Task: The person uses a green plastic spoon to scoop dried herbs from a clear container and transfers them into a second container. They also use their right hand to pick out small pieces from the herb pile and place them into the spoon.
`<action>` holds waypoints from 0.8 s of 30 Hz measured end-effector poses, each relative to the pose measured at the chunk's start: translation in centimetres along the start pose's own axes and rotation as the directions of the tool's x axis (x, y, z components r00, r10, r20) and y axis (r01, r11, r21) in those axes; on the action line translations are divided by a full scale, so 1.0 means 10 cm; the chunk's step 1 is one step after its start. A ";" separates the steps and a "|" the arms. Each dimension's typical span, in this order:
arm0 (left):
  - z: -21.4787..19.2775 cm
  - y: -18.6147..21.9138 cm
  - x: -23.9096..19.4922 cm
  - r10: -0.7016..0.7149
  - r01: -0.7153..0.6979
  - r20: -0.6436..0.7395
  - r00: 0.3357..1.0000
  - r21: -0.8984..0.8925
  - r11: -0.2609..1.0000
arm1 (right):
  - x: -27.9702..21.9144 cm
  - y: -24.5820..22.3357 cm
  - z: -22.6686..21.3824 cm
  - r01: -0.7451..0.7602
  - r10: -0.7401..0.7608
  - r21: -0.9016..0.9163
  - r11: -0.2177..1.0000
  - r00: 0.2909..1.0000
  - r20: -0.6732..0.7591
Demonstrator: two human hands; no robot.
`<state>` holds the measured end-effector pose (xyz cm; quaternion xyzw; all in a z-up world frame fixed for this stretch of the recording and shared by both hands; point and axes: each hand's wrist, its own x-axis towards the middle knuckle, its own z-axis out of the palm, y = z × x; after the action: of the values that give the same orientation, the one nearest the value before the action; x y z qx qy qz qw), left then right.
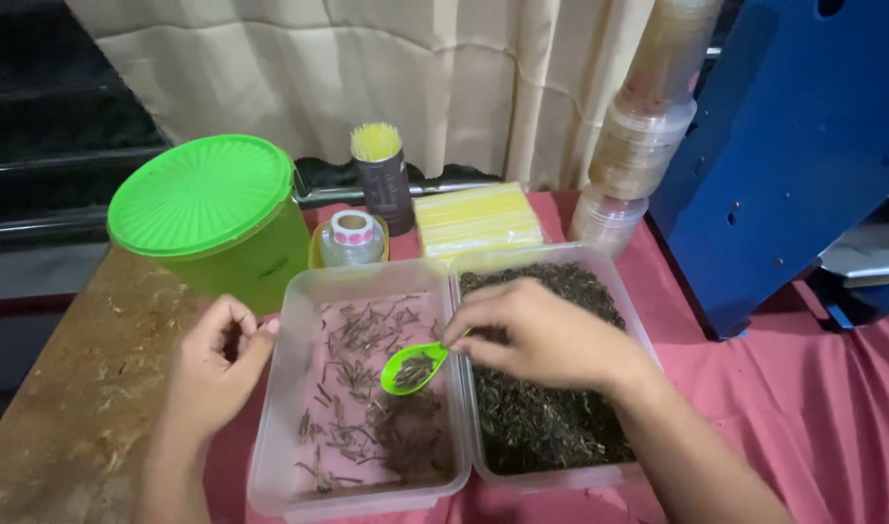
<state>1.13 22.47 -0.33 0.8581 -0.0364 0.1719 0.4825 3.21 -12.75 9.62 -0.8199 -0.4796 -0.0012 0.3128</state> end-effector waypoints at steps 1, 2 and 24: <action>0.05 -0.10 0.02 0.004 -0.004 -0.002 1.000 -0.003 1.000 | 0.02 0.07 0.05 0.001 -0.001 -0.005 1.000 1.000 0.000; 0.10 -0.20 0.02 0.016 -0.016 -0.027 1.000 0.007 1.000 | 0.01 0.13 0.11 0.020 -0.020 -0.015 1.000 1.000 -0.005; 0.55 -0.92 0.10 0.012 -0.073 -0.231 0.973 -0.255 0.964 | -0.14 0.48 0.33 -0.183 0.151 -0.491 0.852 0.983 -0.105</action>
<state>5.62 22.82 -10.08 0.7606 -0.0218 0.2728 0.5888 5.22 -13.78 4.10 -0.9108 -0.3800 -0.1233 0.1044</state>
